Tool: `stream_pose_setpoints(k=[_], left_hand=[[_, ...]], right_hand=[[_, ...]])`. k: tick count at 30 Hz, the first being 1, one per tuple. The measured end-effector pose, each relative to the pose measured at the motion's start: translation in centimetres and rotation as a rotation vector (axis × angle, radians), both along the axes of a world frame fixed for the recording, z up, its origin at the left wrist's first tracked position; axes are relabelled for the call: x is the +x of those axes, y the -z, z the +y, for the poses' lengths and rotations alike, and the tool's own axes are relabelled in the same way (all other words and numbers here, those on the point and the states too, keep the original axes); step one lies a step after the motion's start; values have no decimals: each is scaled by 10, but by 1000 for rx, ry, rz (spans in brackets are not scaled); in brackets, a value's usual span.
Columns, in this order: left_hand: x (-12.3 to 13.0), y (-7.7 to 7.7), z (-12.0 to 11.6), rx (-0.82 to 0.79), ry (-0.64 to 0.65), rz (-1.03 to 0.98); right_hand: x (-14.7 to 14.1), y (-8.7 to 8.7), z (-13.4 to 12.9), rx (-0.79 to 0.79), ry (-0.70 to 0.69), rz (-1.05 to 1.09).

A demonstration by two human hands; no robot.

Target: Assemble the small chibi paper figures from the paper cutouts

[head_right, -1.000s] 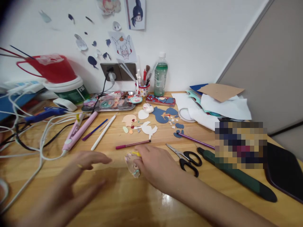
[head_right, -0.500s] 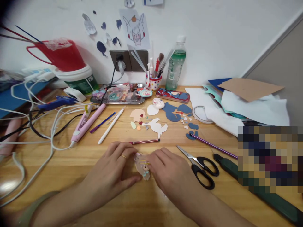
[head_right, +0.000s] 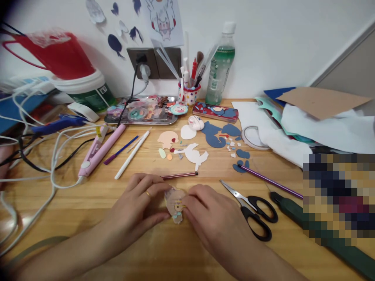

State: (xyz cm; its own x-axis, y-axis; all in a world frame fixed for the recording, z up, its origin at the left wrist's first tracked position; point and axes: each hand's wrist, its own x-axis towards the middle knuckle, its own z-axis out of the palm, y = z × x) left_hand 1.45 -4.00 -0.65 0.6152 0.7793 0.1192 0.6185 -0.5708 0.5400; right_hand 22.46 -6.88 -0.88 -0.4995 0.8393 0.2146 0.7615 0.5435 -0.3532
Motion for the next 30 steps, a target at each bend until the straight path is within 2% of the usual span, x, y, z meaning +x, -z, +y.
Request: stream_pose_setpoints(k=[17,23,27,30], left_hand=[[-5,4,7,12,18,6],[-3,5,7,22,22,9],[-3,6,7,23,24,15],[-3,6,8,26,24,14]], right_hand=[[-2,1,3,43,4,31],[-3,4,1,145,30,36],[-1,-9,-1,116,74,147],[15,-29,6,180,208,201]])
